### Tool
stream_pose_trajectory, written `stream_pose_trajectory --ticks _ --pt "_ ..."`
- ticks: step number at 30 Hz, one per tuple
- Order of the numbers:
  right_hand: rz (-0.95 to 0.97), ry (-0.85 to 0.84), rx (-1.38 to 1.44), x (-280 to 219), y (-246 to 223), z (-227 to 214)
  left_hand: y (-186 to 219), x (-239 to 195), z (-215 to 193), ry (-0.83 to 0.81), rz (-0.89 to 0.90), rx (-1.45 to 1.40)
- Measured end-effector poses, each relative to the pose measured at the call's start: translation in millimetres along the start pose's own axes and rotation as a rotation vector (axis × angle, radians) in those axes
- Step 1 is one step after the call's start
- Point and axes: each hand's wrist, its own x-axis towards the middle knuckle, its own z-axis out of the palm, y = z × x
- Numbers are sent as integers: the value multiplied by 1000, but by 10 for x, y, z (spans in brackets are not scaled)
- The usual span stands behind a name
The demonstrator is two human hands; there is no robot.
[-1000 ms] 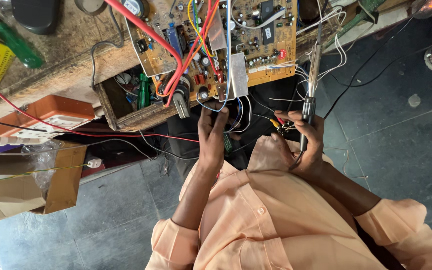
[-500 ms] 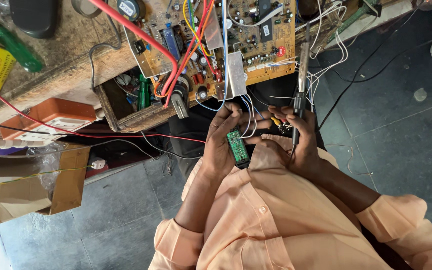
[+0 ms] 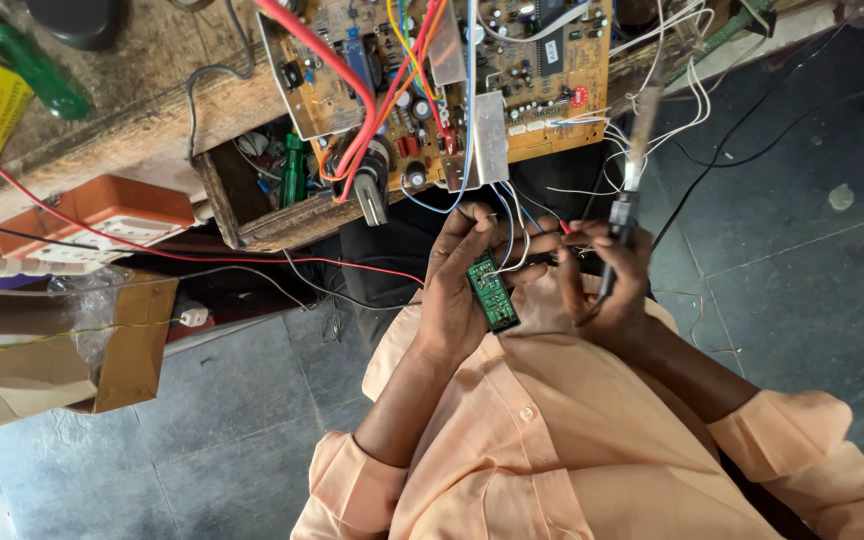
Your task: The person holds a small green circuit board and uses a soldering iron to apply heat to its components. They manipulate the board and wires with their hands, occasionally using a magnifying glass to inspect the work area.
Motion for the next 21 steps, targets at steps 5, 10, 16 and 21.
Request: stream_pose_trajectory --ticks 5,10,16,21 --pt "-38 36 -38 16 69 -196 21 -12 -2 -20 13 85" --pt "-12 16 17 -7 115 -367 12 -27 -8 -5 19 67" --pt "-109 14 10 8 169 -390 -16 -18 -41 -22 37 -8" --pt "-70 -7 -39 58 132 -419 -6 -30 -69 21 20 -12"
